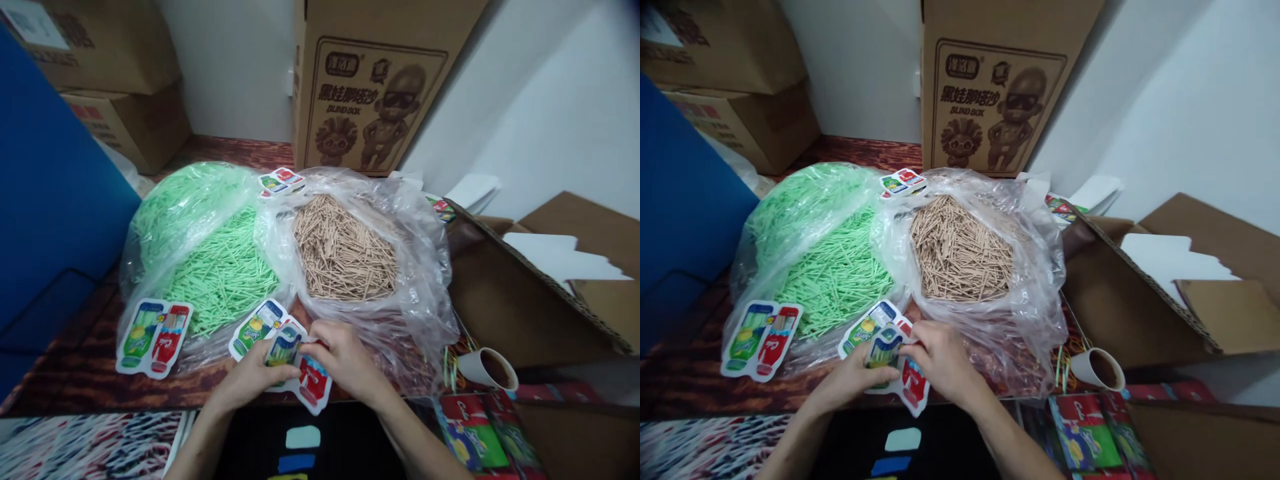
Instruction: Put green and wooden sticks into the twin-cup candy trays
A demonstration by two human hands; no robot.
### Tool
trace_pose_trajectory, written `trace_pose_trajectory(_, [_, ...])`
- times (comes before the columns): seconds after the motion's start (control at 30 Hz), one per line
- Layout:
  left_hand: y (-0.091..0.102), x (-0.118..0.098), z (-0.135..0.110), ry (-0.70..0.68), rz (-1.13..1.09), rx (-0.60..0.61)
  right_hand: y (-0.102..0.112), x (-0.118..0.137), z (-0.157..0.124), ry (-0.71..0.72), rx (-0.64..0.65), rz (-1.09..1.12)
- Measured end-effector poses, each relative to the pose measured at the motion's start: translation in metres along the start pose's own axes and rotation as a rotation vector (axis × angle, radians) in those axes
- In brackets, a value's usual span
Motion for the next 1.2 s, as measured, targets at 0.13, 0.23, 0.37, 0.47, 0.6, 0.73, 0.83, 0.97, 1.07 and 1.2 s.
trace_pose_trajectory(0.13, [0.001, -0.005, 0.007, -0.078, 0.053, -0.201, -0.002, -0.014, -0.001, -0.056, -0.098, 0.049])
trace_pose_trajectory(0.23, [0.002, -0.007, 0.011, -0.101, 0.019, -0.332, -0.001, -0.023, -0.001, -0.056, -0.125, 0.127])
trace_pose_trajectory(0.37, [-0.004, -0.007, 0.017, -0.042, -0.022, -0.379, 0.000, -0.030, -0.003, -0.086, -0.265, 0.201])
trace_pose_trajectory(0.47, [-0.010, -0.009, 0.021, -0.017, -0.015, -0.438, -0.001, -0.034, -0.004, -0.096, -0.303, 0.254])
trace_pose_trajectory(0.6, [-0.008, -0.005, 0.020, -0.050, -0.040, -0.484, 0.015, -0.054, -0.005, -0.087, -0.209, 0.303])
trace_pose_trajectory(0.73, [0.002, 0.012, 0.015, -0.030, -0.108, -0.542, 0.071, -0.107, -0.017, -0.413, -0.558, -0.125])
trace_pose_trajectory(0.83, [0.003, 0.020, 0.015, -0.017, -0.126, -0.504, 0.086, -0.133, -0.012, -0.590, -0.553, -0.446])
trace_pose_trajectory(0.97, [0.000, 0.018, 0.011, -0.033, -0.146, -0.509, 0.087, -0.135, -0.002, -0.533, -0.542, -0.581])
trace_pose_trajectory(1.07, [0.000, 0.016, 0.006, -0.037, -0.211, -0.559, 0.092, -0.124, 0.004, -0.449, -0.552, -0.699])
trace_pose_trajectory(1.2, [-0.002, 0.018, 0.004, -0.026, -0.223, -0.550, 0.093, -0.122, 0.019, -0.423, -0.459, -0.898])
Point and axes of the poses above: each hand's wrist, its own z-axis towards the middle knuckle, its own y-axis out of the back of the hand, x = y × z, the point moved 6 cm from there along z, towards the middle knuckle, and after that the axes turned 10 degrees about x, right-handed, at the moved point
